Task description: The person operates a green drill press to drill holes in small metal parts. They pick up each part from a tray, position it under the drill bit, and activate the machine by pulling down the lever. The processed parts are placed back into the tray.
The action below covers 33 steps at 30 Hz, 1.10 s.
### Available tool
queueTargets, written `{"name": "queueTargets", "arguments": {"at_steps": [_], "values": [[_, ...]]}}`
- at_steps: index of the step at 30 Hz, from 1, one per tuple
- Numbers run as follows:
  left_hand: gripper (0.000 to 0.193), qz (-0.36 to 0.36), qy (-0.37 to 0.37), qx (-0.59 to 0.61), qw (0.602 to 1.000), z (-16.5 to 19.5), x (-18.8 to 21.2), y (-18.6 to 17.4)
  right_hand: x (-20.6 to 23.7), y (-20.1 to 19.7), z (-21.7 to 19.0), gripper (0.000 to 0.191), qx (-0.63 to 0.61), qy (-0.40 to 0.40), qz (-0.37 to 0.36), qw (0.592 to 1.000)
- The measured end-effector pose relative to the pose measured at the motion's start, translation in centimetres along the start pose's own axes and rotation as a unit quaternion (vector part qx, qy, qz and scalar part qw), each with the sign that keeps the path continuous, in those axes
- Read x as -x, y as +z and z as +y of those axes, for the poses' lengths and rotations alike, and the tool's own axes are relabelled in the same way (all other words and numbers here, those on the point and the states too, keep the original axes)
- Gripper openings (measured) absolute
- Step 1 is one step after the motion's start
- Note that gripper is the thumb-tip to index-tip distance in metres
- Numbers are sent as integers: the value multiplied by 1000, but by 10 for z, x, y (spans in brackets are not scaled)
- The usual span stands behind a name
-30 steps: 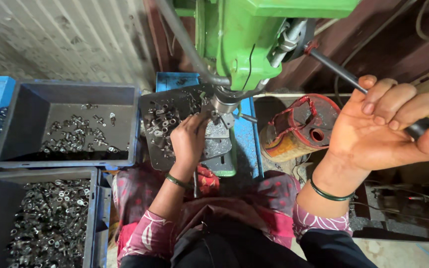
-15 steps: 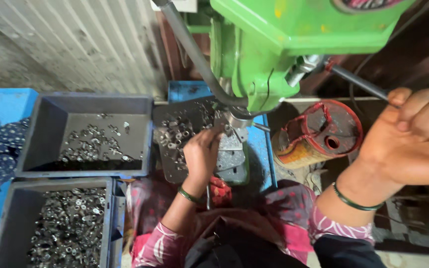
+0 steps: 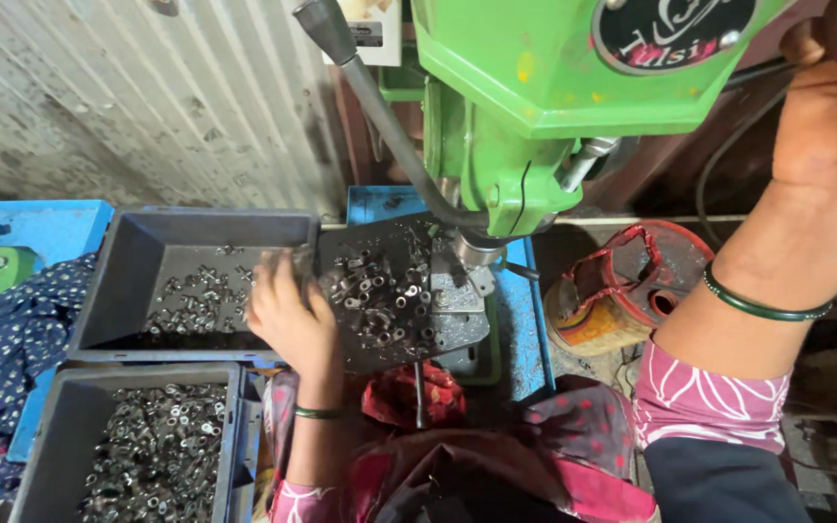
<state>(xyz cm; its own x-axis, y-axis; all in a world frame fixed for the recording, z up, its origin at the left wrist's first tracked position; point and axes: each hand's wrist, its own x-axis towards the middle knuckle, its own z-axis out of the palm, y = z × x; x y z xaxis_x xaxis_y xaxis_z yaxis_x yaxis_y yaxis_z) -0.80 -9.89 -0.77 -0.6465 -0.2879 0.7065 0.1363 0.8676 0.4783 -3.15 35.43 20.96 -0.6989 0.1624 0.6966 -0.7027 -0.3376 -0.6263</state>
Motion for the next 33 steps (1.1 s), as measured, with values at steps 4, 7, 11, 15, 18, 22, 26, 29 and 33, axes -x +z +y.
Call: {"name": "queueTargets", "arguments": {"at_steps": [4,7,11,15,18,22,26,29,33], "values": [[38,-103,1,-29,994,-1,4,13,-3,5,4,47,-5,-3,2,1000],[37,-189,57,45,979,23,18,43,-4,5,5,47,-7,-9,3,1000],[39,-202,83,26,975,33,26,76,-5,5,5,48,-5,-11,2,1000],[42,-261,18,72,962,28,26,86,-6,5,4,48,-5,-17,3,1000],[37,-243,-25,142,959,29,26,79,-7,7,6,48,-8,-19,3,1000],[27,-250,-98,324,907,41,26,55,-6,8,7,49,-11,-22,10,1000],[27,-247,-45,327,911,67,21,40,-5,6,8,49,-12,-21,12,1000],[25,-242,-43,312,918,80,18,33,-5,5,9,50,-10,-25,15,1000],[23,-225,-18,279,934,83,19,27,-8,6,8,50,-12,-27,16,999]]}}
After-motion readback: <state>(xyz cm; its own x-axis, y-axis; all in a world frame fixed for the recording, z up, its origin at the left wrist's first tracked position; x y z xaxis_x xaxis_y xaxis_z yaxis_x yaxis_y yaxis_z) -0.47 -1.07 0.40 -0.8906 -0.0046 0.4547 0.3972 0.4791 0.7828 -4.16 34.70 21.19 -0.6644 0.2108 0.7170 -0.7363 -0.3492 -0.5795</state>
